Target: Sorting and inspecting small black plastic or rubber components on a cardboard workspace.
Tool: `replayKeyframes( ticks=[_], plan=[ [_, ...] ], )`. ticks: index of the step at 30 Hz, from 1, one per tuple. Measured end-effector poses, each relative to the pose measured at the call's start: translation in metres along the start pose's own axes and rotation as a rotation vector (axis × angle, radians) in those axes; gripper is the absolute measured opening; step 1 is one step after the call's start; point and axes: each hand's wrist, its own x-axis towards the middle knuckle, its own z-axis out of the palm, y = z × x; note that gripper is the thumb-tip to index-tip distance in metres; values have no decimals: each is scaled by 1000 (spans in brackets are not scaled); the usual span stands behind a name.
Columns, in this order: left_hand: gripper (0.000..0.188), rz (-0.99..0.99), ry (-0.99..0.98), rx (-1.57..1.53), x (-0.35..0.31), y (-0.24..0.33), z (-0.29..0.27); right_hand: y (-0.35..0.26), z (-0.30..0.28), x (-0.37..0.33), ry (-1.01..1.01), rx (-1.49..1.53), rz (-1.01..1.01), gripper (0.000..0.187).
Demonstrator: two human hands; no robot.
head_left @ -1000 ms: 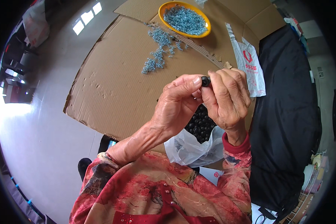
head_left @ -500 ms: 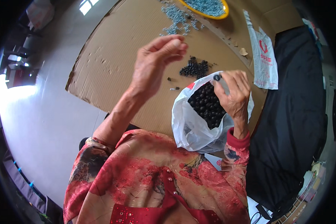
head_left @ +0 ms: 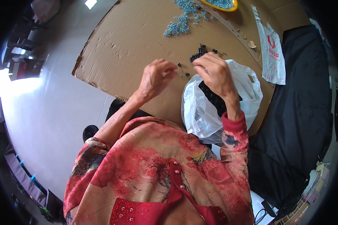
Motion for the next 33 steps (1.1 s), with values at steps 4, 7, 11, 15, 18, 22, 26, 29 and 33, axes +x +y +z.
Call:
replayKeyframes(
  ticks=[4, 7, 11, 15, 18, 22, 26, 29, 33],
  plan=[
    [28, 186, -34, 260, -10, -7, 21, 25, 33, -6, -256, 58, 234, 5],
    [28, 244, 7, 313, -7, -8, 27, 25, 43, -12, -223, -74, 145, 8],
    [27, 265, 30, 365, -7, -9, 35, 22, 54, -12, -233, -155, 53, 9],
    [22, 353, 68, 368, -1, -19, 42, 27, 56, -16, -208, -178, 71, 3],
    [17, 347, 73, 389, -1, -22, 31, 28, 58, -15, -191, -189, 77, 7],
    [13, 302, 141, 433, 9, -29, 13, 24, 54, -8, -178, -213, 74, 11],
    [13, 291, 156, 365, 19, -30, 13, 24, 49, -4, -156, -125, 81, 11],
    [15, 303, 109, 314, 17, -26, 15, 25, 29, 5, -104, -91, 112, 10],
    [18, 272, 99, 188, 21, -29, 17, 50, 4, 8, 10, -150, 180, 11]
  ],
)
